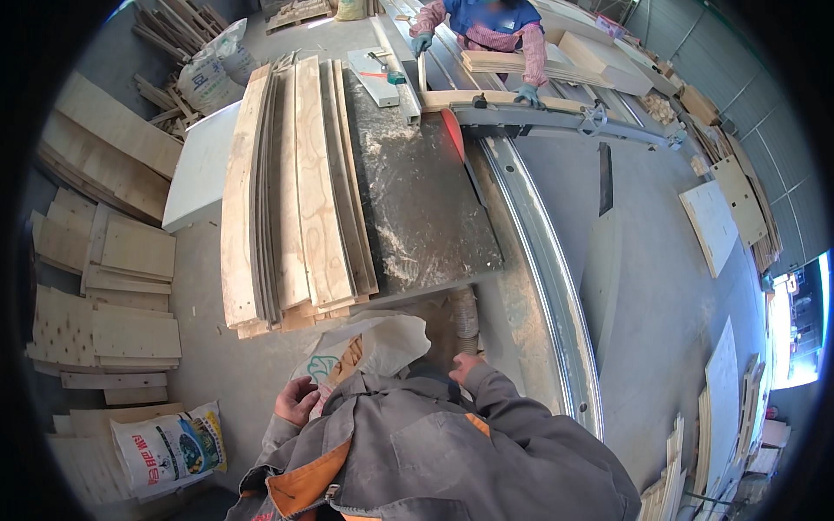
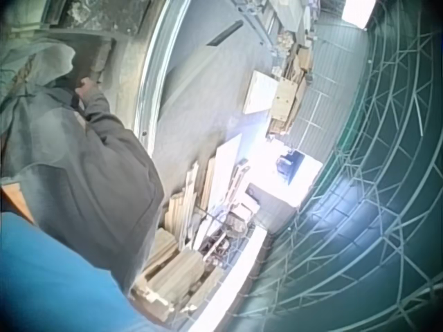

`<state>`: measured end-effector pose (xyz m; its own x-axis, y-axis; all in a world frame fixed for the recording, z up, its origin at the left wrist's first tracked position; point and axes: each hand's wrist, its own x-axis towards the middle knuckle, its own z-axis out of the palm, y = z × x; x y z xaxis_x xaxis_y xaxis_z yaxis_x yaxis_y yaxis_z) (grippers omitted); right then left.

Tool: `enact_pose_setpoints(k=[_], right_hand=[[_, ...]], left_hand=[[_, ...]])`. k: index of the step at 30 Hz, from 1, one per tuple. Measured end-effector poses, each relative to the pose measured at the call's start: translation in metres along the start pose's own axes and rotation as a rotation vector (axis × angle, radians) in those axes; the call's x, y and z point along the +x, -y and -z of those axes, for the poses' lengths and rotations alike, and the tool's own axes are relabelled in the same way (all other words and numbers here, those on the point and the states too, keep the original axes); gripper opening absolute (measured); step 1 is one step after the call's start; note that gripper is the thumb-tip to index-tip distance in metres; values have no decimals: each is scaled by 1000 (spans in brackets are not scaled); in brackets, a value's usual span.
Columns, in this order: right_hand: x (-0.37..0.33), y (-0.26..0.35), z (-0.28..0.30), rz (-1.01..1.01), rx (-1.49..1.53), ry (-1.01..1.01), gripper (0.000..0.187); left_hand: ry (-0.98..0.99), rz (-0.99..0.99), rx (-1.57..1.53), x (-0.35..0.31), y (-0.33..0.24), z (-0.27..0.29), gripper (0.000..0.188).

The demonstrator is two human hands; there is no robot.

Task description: The person repeatedly picks up small wood offcuts from the table saw surface and places them into a white plastic bag held in the left hand. The person also briefly handles a longer plank before resuming collection of the offcuts.

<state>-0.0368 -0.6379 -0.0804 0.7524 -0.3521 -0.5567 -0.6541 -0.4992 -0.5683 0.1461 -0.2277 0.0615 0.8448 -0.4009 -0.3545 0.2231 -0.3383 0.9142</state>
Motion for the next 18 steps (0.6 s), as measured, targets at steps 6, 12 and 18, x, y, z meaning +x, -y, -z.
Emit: enact_pose_setpoints(k=[6,12,18], right_hand=[[2,3,1,-24,12,29,55],[5,3,1,-26,-1,39,55],[8,2,0,-30,21,48,56]], left_hand=[[21,5,43,1,-9,-3,41],[30,17,33,5,-5,-5,41],[44,-5,46,8,-3,-6,43]])
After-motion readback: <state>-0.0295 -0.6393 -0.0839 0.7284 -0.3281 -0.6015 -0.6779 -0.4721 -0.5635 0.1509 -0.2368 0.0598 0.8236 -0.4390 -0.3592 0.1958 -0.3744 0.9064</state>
